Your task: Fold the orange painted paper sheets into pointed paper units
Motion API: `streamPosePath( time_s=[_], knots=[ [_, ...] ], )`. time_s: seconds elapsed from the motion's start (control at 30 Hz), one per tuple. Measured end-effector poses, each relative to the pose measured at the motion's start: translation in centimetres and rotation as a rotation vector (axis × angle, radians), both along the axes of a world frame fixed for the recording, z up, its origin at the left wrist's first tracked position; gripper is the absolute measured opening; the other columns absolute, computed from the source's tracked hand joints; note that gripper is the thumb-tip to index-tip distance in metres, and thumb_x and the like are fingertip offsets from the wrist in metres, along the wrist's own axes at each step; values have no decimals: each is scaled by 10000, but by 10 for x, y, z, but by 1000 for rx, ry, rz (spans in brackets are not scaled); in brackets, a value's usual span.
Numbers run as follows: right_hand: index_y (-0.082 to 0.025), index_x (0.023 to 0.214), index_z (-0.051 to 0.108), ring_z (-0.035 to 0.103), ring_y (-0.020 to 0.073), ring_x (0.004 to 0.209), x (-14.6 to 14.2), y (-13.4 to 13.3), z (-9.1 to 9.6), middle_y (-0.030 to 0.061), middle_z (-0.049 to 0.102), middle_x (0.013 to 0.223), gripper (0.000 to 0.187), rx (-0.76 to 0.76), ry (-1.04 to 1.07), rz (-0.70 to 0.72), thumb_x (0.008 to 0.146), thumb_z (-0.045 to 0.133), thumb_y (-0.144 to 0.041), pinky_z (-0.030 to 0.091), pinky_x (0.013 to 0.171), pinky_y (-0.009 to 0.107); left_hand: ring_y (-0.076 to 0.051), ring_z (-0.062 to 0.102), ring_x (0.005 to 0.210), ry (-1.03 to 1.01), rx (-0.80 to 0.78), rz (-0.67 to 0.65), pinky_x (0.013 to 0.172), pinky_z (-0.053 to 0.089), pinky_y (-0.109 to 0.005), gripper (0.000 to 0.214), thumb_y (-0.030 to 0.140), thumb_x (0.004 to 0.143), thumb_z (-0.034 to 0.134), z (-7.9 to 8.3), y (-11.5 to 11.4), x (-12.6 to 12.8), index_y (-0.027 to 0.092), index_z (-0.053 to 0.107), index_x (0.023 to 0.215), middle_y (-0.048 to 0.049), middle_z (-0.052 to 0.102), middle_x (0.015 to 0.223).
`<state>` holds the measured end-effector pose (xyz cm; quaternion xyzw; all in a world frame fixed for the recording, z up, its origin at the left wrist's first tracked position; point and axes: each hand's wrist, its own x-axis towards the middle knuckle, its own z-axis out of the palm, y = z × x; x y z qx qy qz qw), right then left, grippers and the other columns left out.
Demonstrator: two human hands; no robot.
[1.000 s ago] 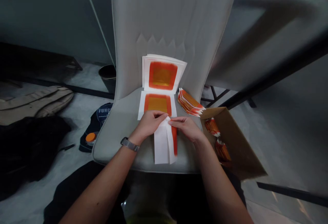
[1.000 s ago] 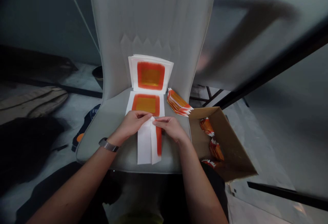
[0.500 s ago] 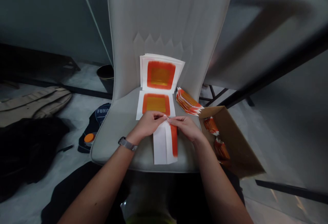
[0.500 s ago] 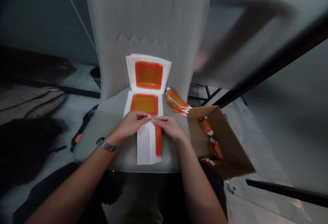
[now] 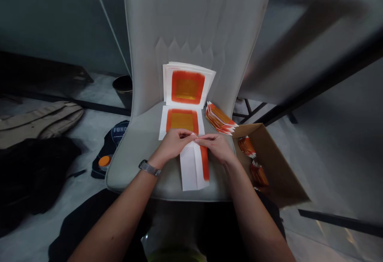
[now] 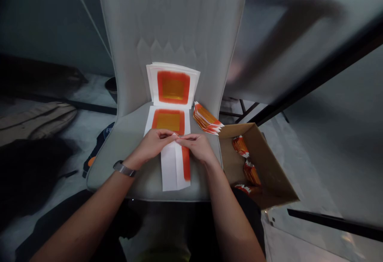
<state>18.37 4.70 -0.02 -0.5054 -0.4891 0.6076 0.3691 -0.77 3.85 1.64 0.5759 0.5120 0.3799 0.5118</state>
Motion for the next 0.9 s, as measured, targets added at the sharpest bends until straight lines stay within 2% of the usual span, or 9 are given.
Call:
streamPosePath(
  time_s=[0.13,0.27,0.4,0.5,0.6,0.77,0.9],
  knots=[
    [-208,824,835,670,186,735,7,-1,6,60,792,850,329,-64,-30,52,607,915,-442,529,731,337,-217,729,939,-38,13,77,862,544,-338,144,321,843,738,1,3,-3,203,794,903,-61,801,985],
    [-185,764,820,627,168,654,9,-5,11,56,764,755,315,-50,-79,19,617,905,-451,503,643,320,-209,718,930,-86,0,122,827,544,-318,171,344,836,742,5,4,-8,192,782,902,-69,792,995],
    [-197,774,811,653,172,697,8,-7,8,46,777,802,317,-38,-76,-55,590,922,-431,509,662,307,-202,702,841,-46,-30,-36,714,519,-290,216,385,846,731,7,3,-13,183,783,902,-62,782,924],
    [-214,857,826,687,186,765,8,-8,5,51,795,882,331,-58,-32,-1,623,910,-433,531,724,319,-202,677,744,11,-29,-97,620,476,-281,244,406,851,721,6,2,-14,171,786,842,-50,753,782],
    [-227,871,837,709,211,827,7,-7,3,61,805,932,304,-44,2,38,675,874,-456,547,777,343,-200,664,713,17,-18,-89,588,453,-277,250,411,852,714,5,1,-13,174,791,842,-42,735,736],
    [-217,847,839,719,242,874,3,-6,4,73,808,944,314,-16,-9,-3,653,884,-461,558,811,370,-174,638,678,-27,-65,-76,578,438,-264,287,450,859,700,6,1,-10,180,794,840,-41,740,766],
    [-208,854,828,720,225,859,3,-10,7,67,806,949,332,-28,65,-22,646,900,-456,557,796,343,-144,606,643,-87,-73,39,564,415,-248,308,471,825,737,6,3,-4,166,777,802,-34,733,773]
  ],
)
